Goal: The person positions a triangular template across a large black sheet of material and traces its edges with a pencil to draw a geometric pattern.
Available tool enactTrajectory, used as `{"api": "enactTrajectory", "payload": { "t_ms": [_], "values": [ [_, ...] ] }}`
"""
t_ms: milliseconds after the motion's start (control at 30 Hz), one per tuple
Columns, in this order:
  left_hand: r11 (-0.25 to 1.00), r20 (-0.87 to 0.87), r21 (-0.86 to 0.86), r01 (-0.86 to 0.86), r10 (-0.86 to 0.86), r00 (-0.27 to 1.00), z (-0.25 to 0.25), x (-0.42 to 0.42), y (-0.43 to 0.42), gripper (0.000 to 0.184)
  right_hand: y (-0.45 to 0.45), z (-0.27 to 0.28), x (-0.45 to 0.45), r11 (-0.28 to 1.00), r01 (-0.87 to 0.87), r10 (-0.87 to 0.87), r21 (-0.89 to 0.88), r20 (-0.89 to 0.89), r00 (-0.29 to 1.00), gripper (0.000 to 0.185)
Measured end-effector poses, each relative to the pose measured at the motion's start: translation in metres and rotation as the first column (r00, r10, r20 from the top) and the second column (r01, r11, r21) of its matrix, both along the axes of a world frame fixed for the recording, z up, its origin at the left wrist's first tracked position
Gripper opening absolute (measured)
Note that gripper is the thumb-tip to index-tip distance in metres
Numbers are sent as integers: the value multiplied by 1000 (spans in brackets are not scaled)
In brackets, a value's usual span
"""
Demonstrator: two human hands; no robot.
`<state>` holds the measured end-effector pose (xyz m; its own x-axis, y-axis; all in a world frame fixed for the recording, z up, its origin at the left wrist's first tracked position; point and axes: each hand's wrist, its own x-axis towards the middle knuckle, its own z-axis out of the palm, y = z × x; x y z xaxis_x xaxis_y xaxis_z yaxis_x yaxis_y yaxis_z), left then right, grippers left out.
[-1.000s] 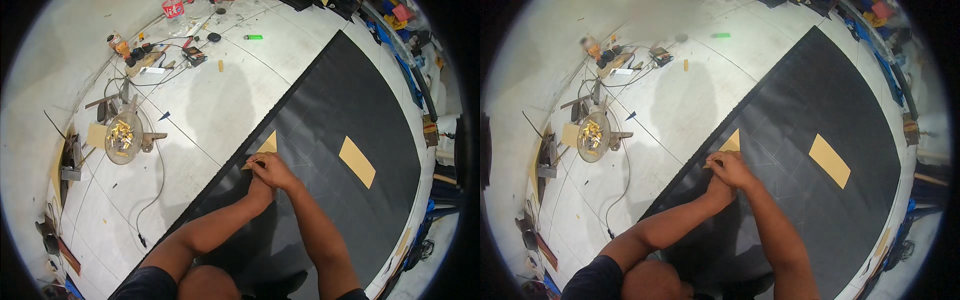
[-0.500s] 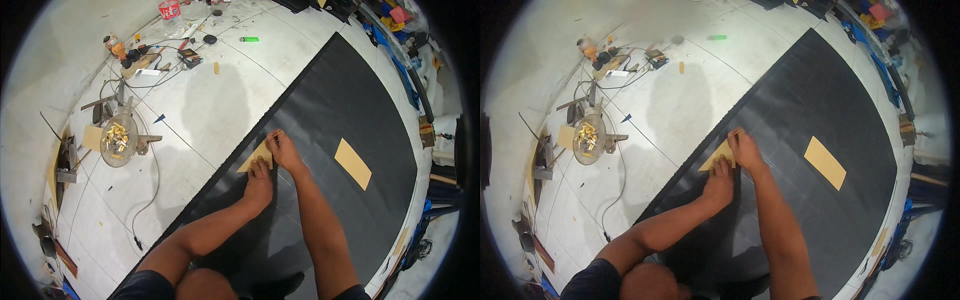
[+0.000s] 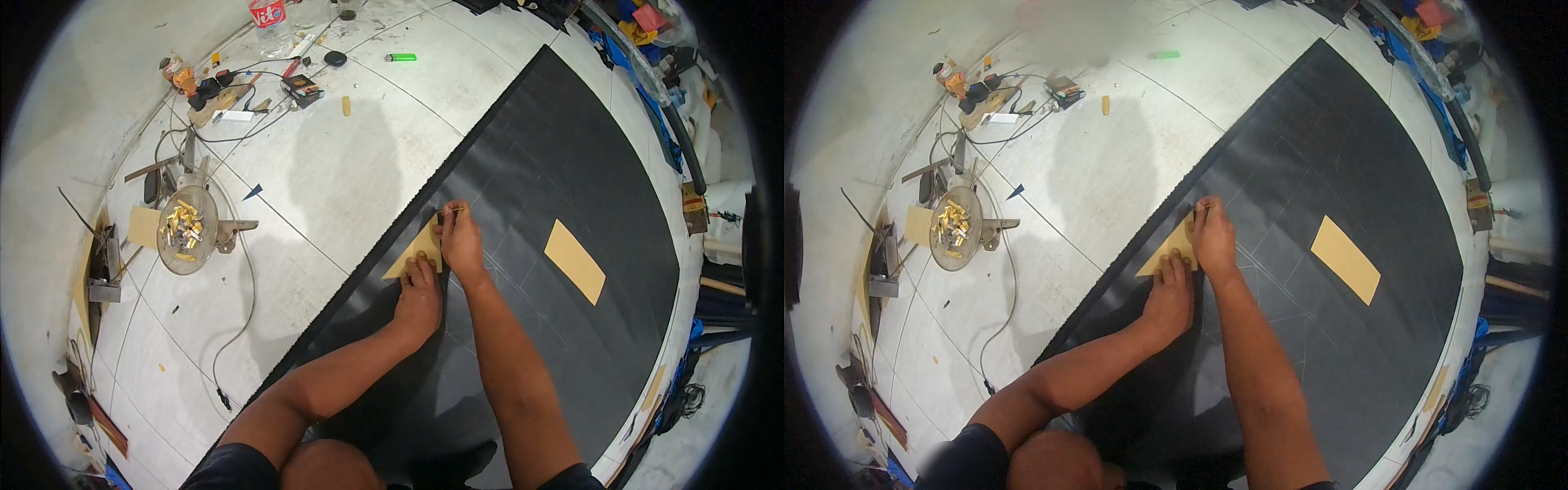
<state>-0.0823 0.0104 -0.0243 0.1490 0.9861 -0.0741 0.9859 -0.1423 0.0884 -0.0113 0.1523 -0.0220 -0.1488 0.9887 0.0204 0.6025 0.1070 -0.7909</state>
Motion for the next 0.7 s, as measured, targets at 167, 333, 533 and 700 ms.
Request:
{"api": "enactTrajectory", "payload": {
  "t_ms": [167, 333, 533, 700],
  "values": [
    [999, 28, -41, 0, 1, 1000, -2, 3, 0, 70, -18, 18, -1, 988, -148, 125, 52, 304, 944, 26],
    [979, 504, -202, 15, 91, 859, 8, -8, 1, 66, -56, 40, -2, 895, -446, 413, 12, 355, 839, 22],
    [980, 565, -186, -74, 168, 808, -4, -17, 3, 71, -69, 54, 29, 980, -165, 152, -107, -122, 981, 33],
    [982, 327, 187, 21, -82, 942, -1, -40, 10, 56, -94, 125, 151, 985, 139, -146, -98, -63, 987, 48]
  ]
}}
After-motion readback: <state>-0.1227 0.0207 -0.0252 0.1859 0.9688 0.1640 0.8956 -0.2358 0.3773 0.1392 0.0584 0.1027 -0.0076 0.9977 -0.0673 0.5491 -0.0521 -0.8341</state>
